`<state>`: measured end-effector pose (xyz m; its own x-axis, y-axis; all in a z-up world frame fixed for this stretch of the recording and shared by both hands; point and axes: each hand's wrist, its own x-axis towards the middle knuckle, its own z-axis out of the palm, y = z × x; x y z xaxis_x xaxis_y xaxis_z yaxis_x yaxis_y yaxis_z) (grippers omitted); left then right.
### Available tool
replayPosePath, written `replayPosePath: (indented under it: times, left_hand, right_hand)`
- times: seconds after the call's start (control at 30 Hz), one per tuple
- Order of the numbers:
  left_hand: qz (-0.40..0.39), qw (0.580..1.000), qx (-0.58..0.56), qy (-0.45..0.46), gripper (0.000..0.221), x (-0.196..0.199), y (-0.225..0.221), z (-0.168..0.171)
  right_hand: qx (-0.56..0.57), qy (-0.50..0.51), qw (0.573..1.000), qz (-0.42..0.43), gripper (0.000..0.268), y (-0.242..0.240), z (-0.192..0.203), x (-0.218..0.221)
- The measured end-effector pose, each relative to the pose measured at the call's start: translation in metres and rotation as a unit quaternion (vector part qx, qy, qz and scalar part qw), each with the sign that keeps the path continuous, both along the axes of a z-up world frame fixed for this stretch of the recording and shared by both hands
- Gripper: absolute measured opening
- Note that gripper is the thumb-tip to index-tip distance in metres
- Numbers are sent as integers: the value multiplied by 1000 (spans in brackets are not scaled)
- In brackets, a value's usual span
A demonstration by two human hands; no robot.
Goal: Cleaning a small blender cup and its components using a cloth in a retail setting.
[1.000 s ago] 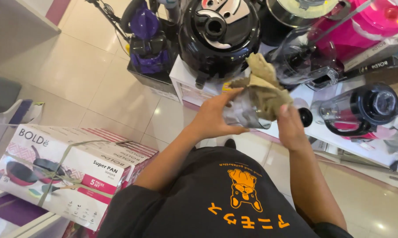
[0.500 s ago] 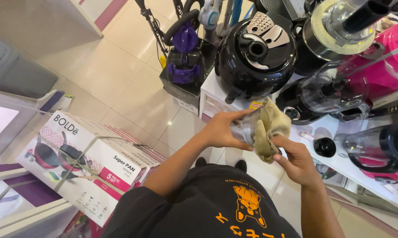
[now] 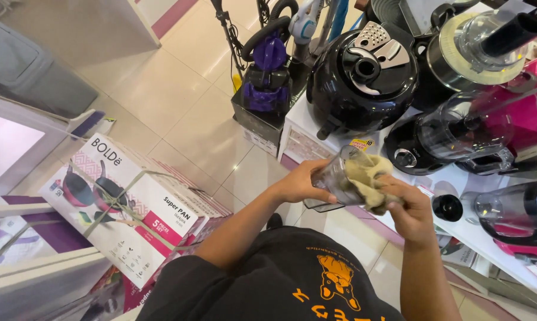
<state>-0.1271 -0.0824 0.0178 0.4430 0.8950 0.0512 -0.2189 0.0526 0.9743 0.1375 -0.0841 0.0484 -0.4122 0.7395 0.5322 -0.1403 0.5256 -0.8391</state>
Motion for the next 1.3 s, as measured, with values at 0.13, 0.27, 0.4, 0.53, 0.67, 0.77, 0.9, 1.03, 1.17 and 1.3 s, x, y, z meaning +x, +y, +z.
replayPosePath:
  times: [0.13,0.27,0.4,0.53,0.67,0.77,0.9,1.03,1.17,1.3]
  left_hand:
    - [-118,982,21,-143,55,7,6,-22]
    - [-68,968,-58,-235,107,38,2,4]
    - [25,964,-94,-247,106,85,-15,28]
    - [85,960,-112,-241,88,146,-33,35]
    - [196,943,-143,-227,61,196,-54,31]
    - [259,918,-193,-231,48,206,-52,19]
    - [295,841,-279,-358,46,216,-55,54]
    - [182,790,-386,-440,70,230,-42,39]
    - [146,778,-420,-444,87,234,-31,29]
    - [90,776,-409,-472,84,237,-28,19]
  right_hand:
    - [-184,319,928,53,34,-4,0,17]
    - [-183,293,936,-71,74,-8,18,25]
    - [153,-74,978,-124,38,-39,28,-6]
    - [220,-128,955,-153,40,-49,5,17]
    - [121,-109,975,-149,51,-45,-3,59]
    - [63,-102,970,-209,45,-64,-4,57]
    - [118,-124,929,-328,41,-88,-17,50]
    - [180,-158,910,-338,48,-74,-42,67]
    - [239,-211,923,-216,79,-72,-68,89]
    - [287,-263,884,-260,89,-67,-53,94]
